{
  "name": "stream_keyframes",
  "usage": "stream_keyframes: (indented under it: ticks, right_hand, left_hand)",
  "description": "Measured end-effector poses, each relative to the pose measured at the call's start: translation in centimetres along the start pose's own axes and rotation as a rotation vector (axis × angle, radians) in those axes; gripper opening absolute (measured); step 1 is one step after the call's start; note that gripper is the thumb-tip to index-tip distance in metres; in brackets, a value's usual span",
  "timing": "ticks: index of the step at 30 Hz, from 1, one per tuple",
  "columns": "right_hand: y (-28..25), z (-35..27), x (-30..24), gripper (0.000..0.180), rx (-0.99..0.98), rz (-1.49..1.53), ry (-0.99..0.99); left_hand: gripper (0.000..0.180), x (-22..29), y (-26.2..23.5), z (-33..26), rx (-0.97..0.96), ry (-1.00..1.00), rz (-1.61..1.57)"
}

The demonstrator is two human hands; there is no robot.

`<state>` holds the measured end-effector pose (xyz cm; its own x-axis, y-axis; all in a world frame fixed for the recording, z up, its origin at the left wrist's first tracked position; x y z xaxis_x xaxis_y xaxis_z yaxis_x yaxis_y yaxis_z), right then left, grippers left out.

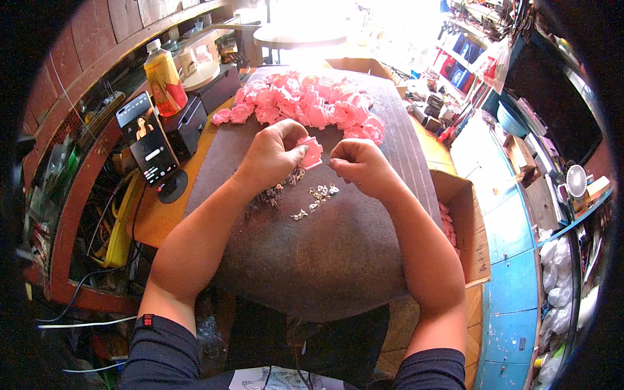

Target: The person repeatedly picks up small pink plastic pieces and metal fasteners from a workbench, then joins them by hand. The assembled units are placed into a growing pile on the table. The process continues throughout the clip with no other tools used.

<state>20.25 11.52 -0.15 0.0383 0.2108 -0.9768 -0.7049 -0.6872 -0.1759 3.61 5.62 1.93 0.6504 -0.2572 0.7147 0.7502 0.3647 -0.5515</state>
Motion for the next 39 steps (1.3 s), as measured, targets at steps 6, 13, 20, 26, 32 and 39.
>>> stream_keyframes:
  ticks: [6,13,20,26,32,39]
  right_hand:
    - [1.0,-0.4,-0.6,0.009,0.091,-0.068,-0.078]
    - [0.8,-0.4,-1.0,0.010,0.171,-0.231,-0.162]
    - [1.0,-0.5,-1.2,0.011,0.187,-0.357,-0.222]
    - [1.9,-0.8,-2.1,0.017,0.175,-0.539,-0.279]
    - [2.1,-1.1,-2.4,0.018,0.208,-0.699,-0.358]
    - [-0.1,0.1,1.0,0.022,0.077,0.046,0.009]
  left_hand:
    - [0.017,0.0,1.0,-0.3,-0.101,0.000,-0.073]
    - [0.015,-0.2,1.2,-0.2,-0.125,-0.021,-0.139]
    - [0.016,0.1,1.5,-0.2,-0.150,0.007,-0.191]
    - [0.016,0.5,1.6,-0.4,-0.161,0.036,-0.136]
    - [0.015,0.0,1.6,-0.4,-0.157,0.046,-0.127]
    - [0.018,0.2,1.8,-0.2,-0.203,0.030,-0.269]
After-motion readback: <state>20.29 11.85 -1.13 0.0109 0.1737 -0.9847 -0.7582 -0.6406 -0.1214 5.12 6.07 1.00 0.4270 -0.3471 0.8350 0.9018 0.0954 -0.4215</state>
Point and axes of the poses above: each hand's wrist, its own z-axis towards the middle knuckle, its own y-axis out of the palm, x = y × z, the point moved 7 cm from there along z, towards the middle knuckle, and after that the axes turned 11 degrees about z, right-handed, at the moved point
